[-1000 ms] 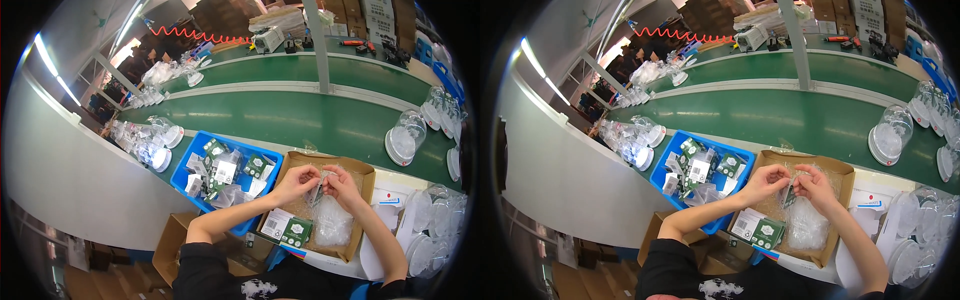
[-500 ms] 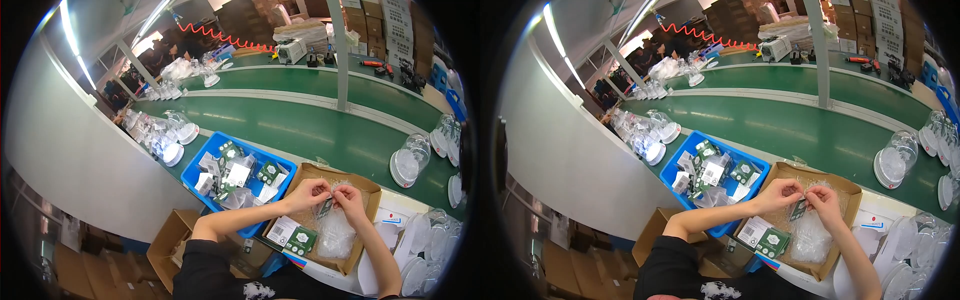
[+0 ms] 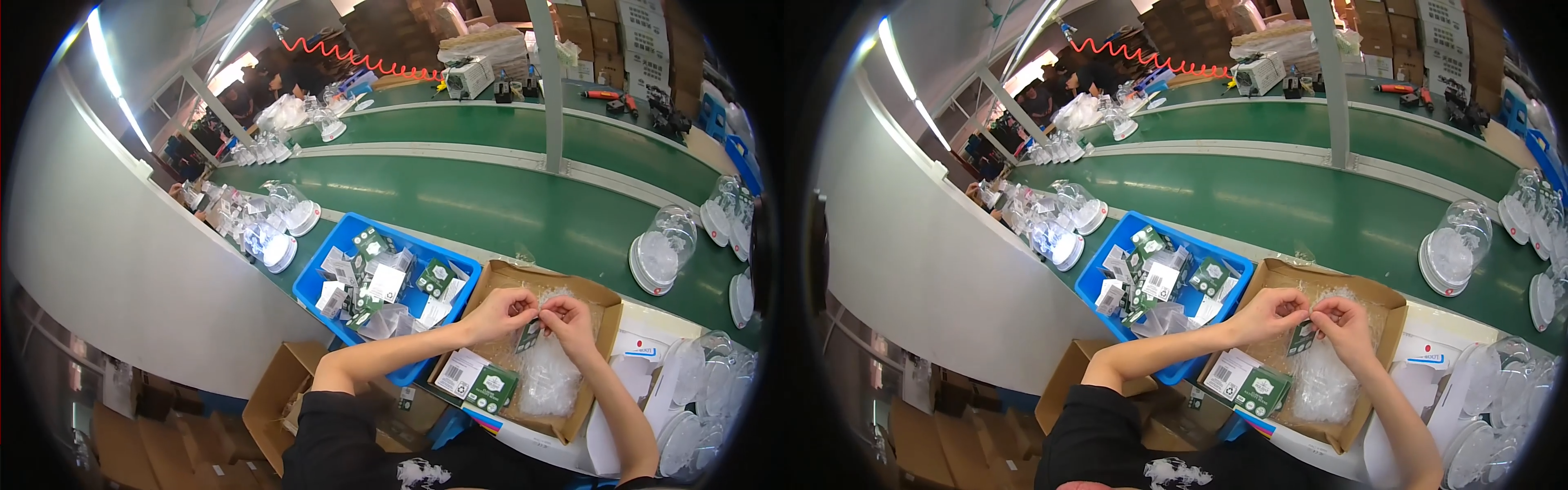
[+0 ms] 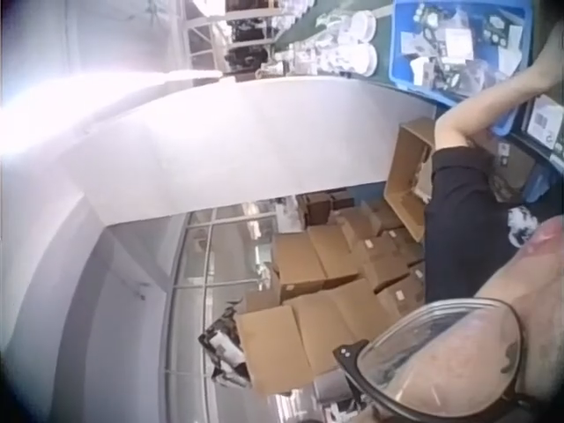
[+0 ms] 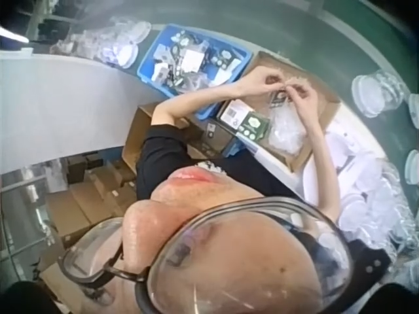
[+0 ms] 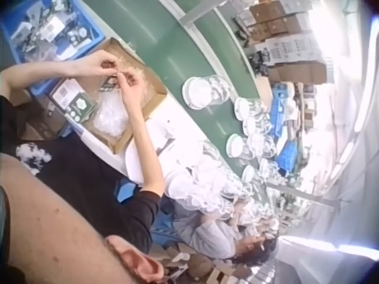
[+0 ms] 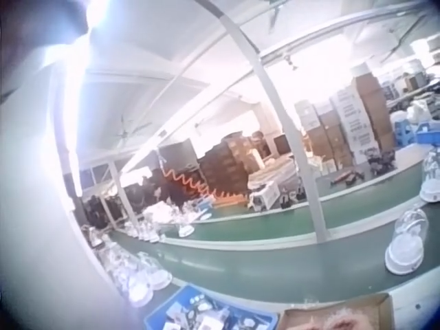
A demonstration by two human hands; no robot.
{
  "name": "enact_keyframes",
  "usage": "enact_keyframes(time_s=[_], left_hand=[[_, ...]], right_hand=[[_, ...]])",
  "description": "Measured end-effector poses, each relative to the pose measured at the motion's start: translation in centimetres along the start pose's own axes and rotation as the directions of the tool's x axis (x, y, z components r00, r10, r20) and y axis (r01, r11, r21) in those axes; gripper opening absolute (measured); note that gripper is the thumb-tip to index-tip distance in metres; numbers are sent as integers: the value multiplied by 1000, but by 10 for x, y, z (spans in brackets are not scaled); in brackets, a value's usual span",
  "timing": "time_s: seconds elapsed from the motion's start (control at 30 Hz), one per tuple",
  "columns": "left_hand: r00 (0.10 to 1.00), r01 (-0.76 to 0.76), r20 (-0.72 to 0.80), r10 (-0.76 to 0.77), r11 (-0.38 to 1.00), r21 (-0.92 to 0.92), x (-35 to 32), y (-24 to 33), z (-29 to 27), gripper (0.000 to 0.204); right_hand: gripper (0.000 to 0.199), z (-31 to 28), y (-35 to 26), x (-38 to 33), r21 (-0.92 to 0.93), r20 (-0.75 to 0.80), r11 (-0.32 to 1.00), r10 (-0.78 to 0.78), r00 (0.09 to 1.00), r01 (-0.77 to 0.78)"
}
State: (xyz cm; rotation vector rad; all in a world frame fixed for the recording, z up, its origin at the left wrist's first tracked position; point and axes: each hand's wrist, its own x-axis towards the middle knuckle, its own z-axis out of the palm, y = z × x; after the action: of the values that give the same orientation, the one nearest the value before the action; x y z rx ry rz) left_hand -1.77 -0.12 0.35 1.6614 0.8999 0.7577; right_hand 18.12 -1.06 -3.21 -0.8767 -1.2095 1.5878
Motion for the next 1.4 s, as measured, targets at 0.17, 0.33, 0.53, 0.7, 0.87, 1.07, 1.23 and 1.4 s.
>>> enact_keyframes(time_s=[0.17,0.33,0.53,0.7,0.87,1.07,1.23,1.4], left_hand=[[995,-79,-50,82,995,57,0,-1,4,12],[997,-40,-71,43,998,39,-2,1,3,12],[994,-99,-27,102,991,88,1,2,6,12],[992,-100,-75,102,994,42,0,1,8,11],[957,-235,-197,215,968,-88,-7,46,-3,26],[584,-369,505,635,762,-533,-61,175,-3,101],[565,-80,569,598,726,-683,-47,239,14,72],[602,-136,272,751,432,-891,-78,216,49,74]], right_hand=[[5,1,0,-2,-12,-38,1000,2,999,-2],[5,8,-9,-6,-80,-29,997,5,1000,-7],[5,2,-1,-7,-228,-22,970,-86,996,79],[7,3,-1,-6,-134,-46,991,-32,998,25],[8,-3,1,-1,-21,-140,1000,-9,990,6],[10,2,7,0,-54,-110,998,-34,993,28],[11,-6,4,8,-130,-120,988,-100,988,84],[12,0,-34,10,-237,37,972,0,999,9]])
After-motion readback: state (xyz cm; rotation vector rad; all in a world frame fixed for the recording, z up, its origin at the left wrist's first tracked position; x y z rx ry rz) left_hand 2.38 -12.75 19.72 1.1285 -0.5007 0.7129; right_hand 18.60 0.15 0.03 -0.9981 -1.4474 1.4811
